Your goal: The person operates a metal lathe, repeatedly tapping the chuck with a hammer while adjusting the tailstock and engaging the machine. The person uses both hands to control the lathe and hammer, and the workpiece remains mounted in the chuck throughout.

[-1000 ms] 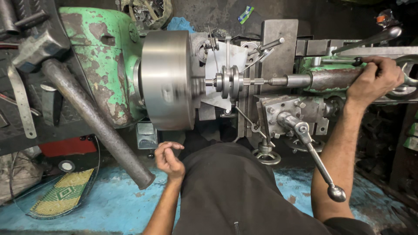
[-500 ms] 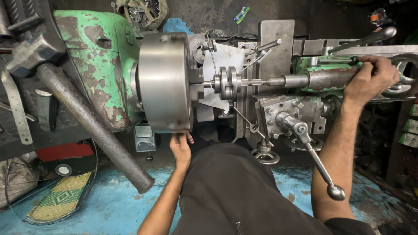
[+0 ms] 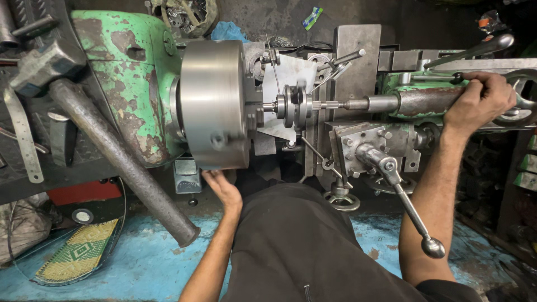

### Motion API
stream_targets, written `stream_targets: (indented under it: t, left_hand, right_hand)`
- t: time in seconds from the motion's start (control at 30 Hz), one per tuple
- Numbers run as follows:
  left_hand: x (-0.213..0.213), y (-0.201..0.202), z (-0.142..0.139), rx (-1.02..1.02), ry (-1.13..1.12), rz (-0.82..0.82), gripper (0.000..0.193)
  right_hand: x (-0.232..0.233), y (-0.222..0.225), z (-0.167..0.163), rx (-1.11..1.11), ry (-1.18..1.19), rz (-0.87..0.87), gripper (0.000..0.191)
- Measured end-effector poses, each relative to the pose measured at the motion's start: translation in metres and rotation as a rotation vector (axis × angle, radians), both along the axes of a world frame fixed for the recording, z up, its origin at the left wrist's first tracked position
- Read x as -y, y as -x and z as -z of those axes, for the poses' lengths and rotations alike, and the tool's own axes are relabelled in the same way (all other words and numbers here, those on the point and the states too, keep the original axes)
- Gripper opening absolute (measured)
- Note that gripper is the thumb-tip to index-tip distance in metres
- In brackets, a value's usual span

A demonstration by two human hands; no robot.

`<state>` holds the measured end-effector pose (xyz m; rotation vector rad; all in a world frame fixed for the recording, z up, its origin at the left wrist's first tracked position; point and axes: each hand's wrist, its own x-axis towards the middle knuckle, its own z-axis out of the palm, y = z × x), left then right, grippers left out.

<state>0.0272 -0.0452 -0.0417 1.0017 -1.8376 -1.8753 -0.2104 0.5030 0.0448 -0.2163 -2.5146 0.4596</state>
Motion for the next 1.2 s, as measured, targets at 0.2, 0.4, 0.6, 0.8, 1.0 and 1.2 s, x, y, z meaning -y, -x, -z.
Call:
stream_targets:
  t: [0.2,0.4,0.6,0.8,1.0,1.2]
  left_hand:
    - [0.007,0.045,-0.080,-0.366,0.480,0.148,0.051]
    - [0.008,0.135,-0.214,-0.119,0.994,0.315,0.043]
    - [0.002,0.204,-0.272,0.042,0.771,0.284,0.039]
    - [0.007,0.177,-0.251,-0.038,0.531,0.220,0.040]
    - [0.021,0.109,-0.115,-0.494,0.630,0.065,0.024]
    - [0.032,0.042,0.031,-0.536,0.796,0.165,0.035]
  right_hand:
    - [0.008,-0.002,-0.005,0.001,0.016,0.000,0.025]
    - [0.017,-0.004,-0.014,-0.012,-0.002,-0.024,0.025]
    - [0.013,-0.003,-0.012,-0.005,0.043,-0.028,0.023]
    - [0.003,-0.003,-0.003,-0.019,-0.021,-0.020,0.023]
    - [0.007,-0.002,-0.005,0.000,0.048,-0.008,0.024]
    - [0.014,-0.006,-0.011,-0.038,0.010,-0.034,0.020]
